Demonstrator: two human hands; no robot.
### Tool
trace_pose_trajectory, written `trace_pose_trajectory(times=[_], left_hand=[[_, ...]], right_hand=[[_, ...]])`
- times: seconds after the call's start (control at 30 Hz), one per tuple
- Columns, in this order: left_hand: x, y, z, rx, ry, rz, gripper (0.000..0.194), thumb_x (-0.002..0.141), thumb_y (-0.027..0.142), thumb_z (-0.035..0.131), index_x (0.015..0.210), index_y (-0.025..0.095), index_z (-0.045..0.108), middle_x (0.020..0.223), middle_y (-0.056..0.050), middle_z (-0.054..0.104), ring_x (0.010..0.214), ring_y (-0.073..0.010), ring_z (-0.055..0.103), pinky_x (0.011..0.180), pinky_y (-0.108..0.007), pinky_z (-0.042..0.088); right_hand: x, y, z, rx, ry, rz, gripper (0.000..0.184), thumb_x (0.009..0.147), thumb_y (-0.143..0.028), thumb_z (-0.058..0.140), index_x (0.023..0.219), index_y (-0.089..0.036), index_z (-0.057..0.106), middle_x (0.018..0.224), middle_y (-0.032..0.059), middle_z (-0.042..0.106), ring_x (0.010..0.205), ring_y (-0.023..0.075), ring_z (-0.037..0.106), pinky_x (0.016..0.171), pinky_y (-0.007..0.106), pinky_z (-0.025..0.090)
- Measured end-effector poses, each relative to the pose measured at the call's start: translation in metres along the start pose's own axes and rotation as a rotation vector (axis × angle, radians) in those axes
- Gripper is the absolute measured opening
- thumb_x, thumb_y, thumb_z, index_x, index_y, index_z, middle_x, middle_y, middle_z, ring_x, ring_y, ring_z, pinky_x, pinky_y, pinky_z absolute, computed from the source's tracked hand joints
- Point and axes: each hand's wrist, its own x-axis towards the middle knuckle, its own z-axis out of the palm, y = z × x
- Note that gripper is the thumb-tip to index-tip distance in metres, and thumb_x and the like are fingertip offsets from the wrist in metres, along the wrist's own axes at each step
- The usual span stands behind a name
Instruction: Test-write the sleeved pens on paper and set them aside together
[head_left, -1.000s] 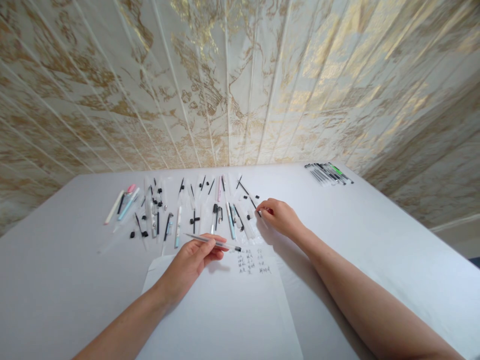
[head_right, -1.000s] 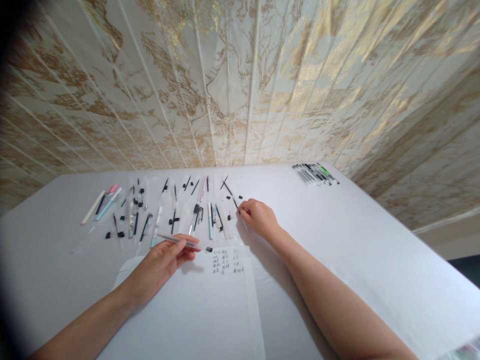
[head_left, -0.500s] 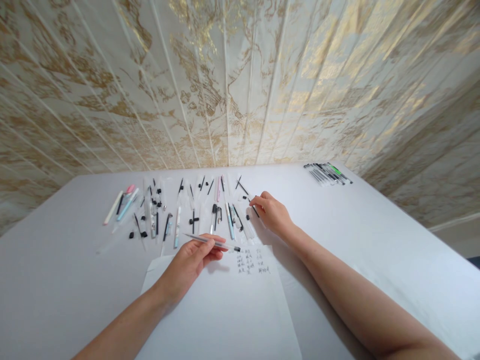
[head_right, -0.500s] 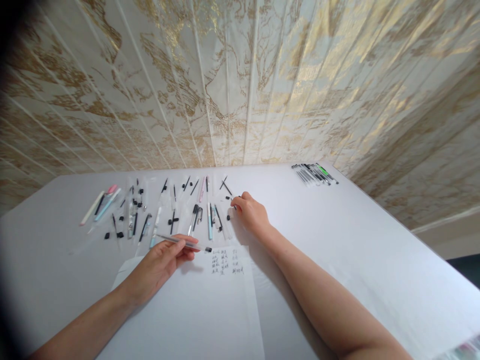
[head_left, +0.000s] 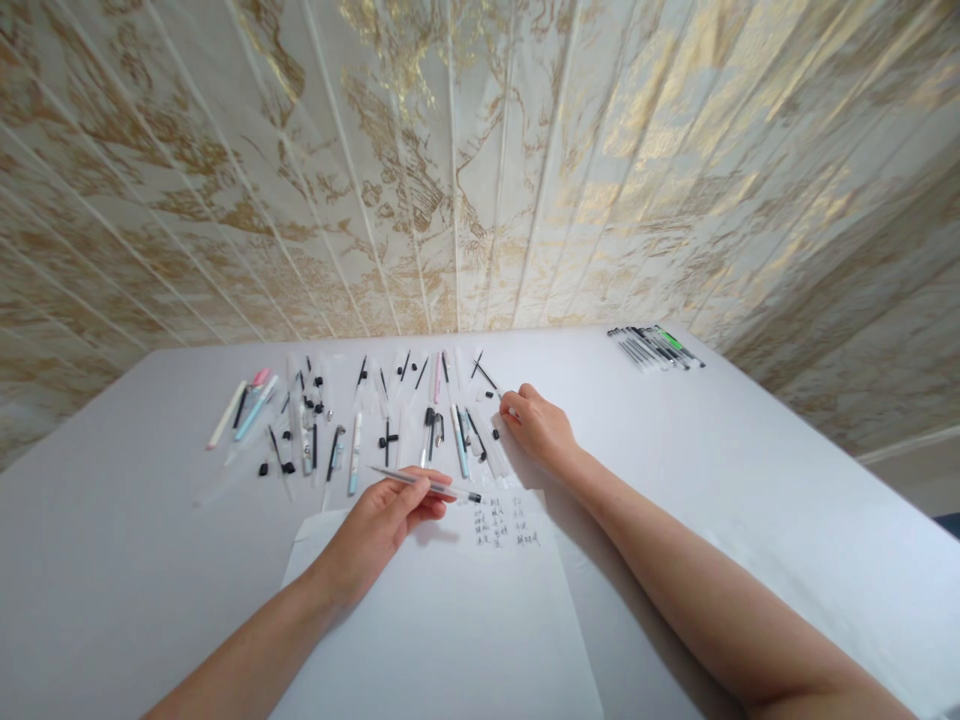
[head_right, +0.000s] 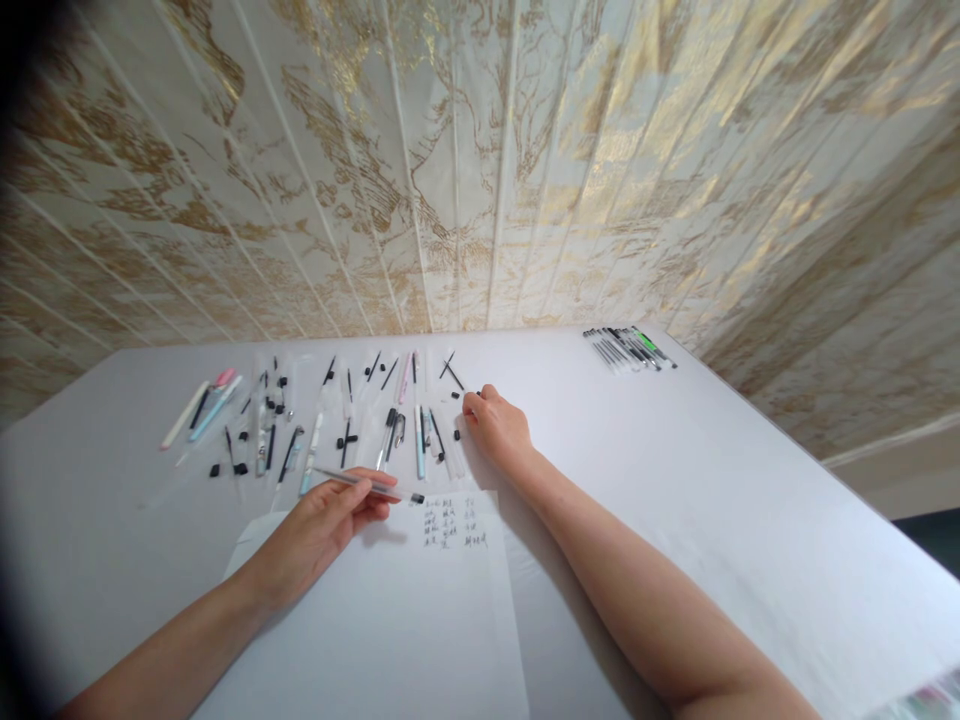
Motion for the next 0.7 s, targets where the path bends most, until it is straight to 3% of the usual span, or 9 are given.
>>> trace_pose_trajectory(times=[0.33, 0.43, 0.53, 0.7], left_hand=[[0.000, -0.001, 0.001, -0.002, 0.005, 0.009, 0.026, 0.084, 0.042, 0.064, 0.093, 0.020, 0.074, 0.089, -0.004, 0.070, 0.082, -0.0161, 0.058, 0.085, -0.030, 0.045], [-0.001, 0.001, 0.001, 0.008, 0.006, 0.019, 0.021, 0.085, 0.037, 0.064, 0.091, 0.019, 0.074, 0.094, -0.004, 0.069, 0.076, -0.0136, 0.055, 0.082, -0.028, 0.044], [-0.002, 0.002, 0.001, 0.022, -0.011, 0.025, 0.016, 0.085, 0.032, 0.063, 0.085, 0.019, 0.073, 0.100, -0.003, 0.068, 0.070, -0.0104, 0.051, 0.077, -0.025, 0.043], [-0.001, 0.003, 0.001, -0.022, -0.057, -0.003, 0.015, 0.084, 0.035, 0.065, 0.085, 0.021, 0.070, 0.071, 0.002, 0.062, 0.063, -0.0102, 0.048, 0.069, -0.022, 0.039]], right_hand=[[-0.010, -0.002, -0.005, 0.095, 0.088, -0.023, 0.014, 0.092, -0.018, 0.048, 0.098, -0.023, 0.060, 0.096, 0.0028, 0.055, 0.073, 0.0136, 0.056, 0.062, 0.024, 0.037], [-0.026, -0.018, -0.012, 0.324, 0.156, -0.140, 0.010, 0.091, -0.017, 0.051, 0.092, -0.023, 0.059, 0.091, 0.0004, 0.053, 0.070, 0.0111, 0.055, 0.065, 0.022, 0.040], [-0.043, -0.041, -0.015, 0.522, 0.118, -0.301, 0.010, 0.089, -0.013, 0.054, 0.088, -0.022, 0.060, 0.088, -0.0006, 0.052, 0.067, 0.0093, 0.053, 0.064, 0.021, 0.041], [-0.058, -0.066, -0.014, 0.628, 0.082, -0.415, 0.011, 0.088, -0.014, 0.056, 0.088, -0.022, 0.063, 0.084, -0.0007, 0.051, 0.066, 0.0089, 0.052, 0.060, 0.019, 0.041]])
